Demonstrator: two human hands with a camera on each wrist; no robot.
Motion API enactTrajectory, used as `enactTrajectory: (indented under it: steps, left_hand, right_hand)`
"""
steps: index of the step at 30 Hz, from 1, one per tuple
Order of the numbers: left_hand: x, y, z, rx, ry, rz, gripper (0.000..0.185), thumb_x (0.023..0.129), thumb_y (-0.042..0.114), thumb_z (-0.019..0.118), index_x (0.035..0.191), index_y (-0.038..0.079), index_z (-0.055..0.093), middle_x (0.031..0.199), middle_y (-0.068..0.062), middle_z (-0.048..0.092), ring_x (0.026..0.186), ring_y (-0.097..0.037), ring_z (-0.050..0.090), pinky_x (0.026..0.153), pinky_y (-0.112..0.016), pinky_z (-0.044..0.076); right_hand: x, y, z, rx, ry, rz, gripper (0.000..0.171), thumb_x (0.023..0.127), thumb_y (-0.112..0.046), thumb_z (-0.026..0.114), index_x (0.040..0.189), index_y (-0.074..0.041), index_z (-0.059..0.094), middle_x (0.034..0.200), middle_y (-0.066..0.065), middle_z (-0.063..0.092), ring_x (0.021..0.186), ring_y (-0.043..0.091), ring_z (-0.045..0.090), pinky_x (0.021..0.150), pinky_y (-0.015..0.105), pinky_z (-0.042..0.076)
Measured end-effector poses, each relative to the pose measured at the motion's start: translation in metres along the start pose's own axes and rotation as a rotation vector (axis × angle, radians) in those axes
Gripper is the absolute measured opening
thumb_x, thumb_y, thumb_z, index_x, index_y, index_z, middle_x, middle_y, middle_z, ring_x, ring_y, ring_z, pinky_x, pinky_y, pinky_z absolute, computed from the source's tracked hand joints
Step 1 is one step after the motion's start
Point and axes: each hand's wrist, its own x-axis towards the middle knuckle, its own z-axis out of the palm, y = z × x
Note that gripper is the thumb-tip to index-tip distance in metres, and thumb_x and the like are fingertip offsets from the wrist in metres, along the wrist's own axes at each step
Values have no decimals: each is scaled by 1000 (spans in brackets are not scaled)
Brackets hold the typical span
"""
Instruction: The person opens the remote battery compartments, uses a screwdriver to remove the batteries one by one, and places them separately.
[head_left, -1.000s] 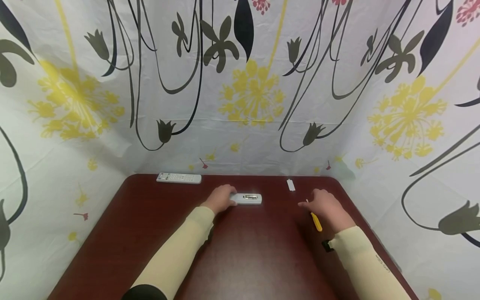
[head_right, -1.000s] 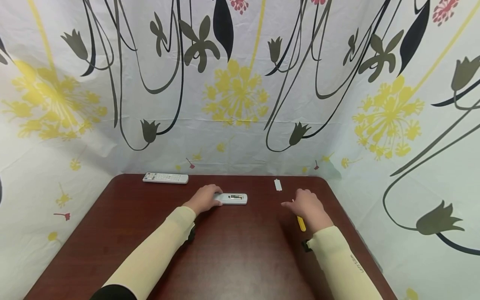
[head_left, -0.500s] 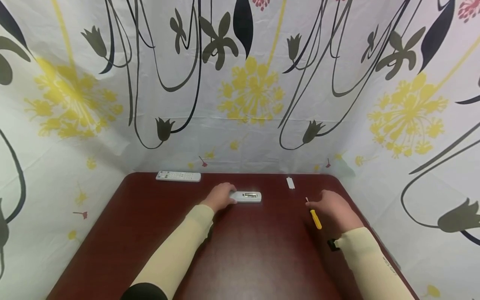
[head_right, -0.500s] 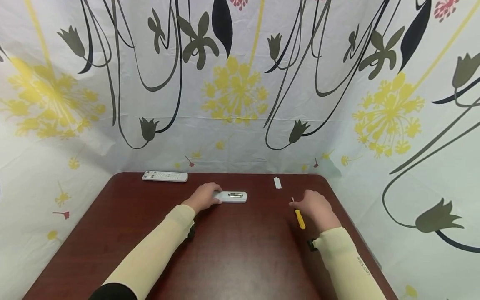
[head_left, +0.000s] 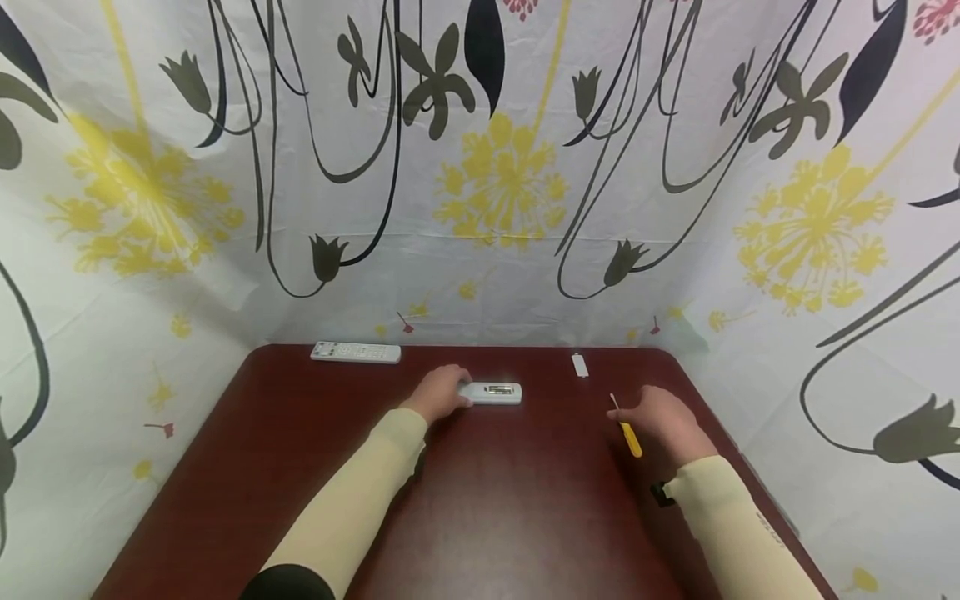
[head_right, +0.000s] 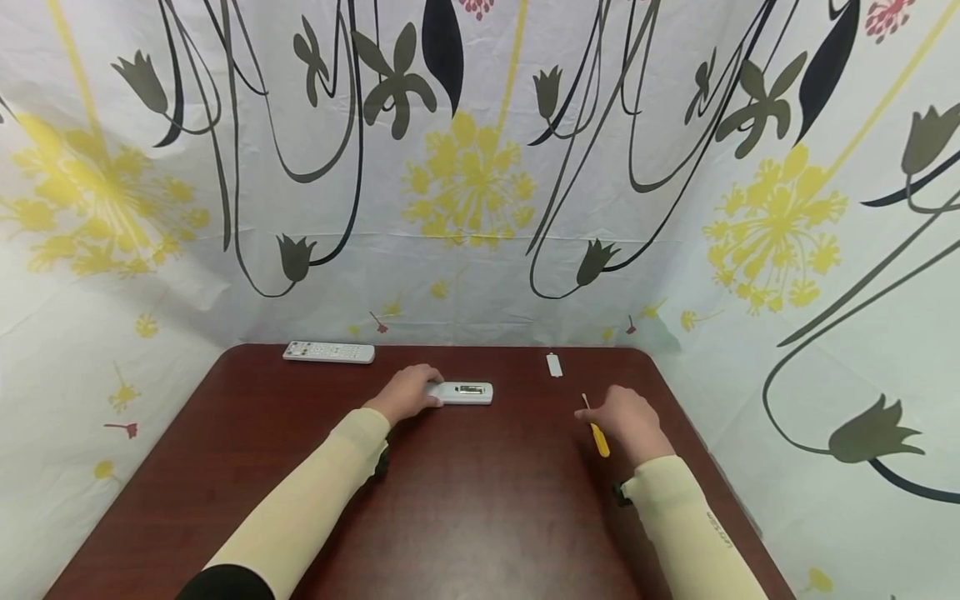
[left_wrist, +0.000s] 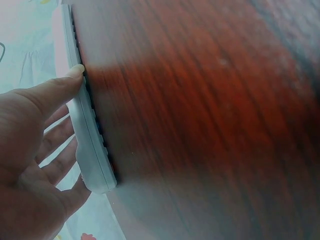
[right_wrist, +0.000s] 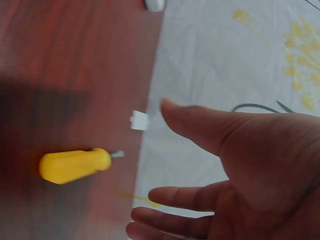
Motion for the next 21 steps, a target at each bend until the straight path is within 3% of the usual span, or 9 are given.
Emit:
enactTrajectory:
  steps: [4, 7, 21]
  left_hand:
    - [0, -2, 1, 8, 3, 2, 39, 96, 22, 90, 129, 7, 76, 127, -10, 73, 121, -29, 66, 111, -46, 52]
    - [-1, -2, 0, 8, 9, 11, 38, 96, 21, 91, 128, 6, 76, 126, -10, 73, 120, -30, 67, 111, -46, 53]
    - [0, -1, 1, 1, 10, 19, 39, 96, 21, 90, 128, 5, 76, 125, -11, 73, 119, -31, 67, 110, -47, 53]
  right_hand:
    - [7, 3, 11, -24, 34, 6, 50, 102, -44, 77, 108, 4, 63, 95, 19, 64, 81, 33, 61, 72, 49, 53]
    - [11, 5, 20, -38, 50, -1, 41, 104, -40, 74, 96, -2, 62, 83, 14, 60, 72, 29, 57, 66, 44, 48]
    - [18, 16, 39, -41, 56, -16, 38, 101, -37, 71, 78, -7, 63, 70, 10, 62, 61, 28, 58, 58, 42, 46]
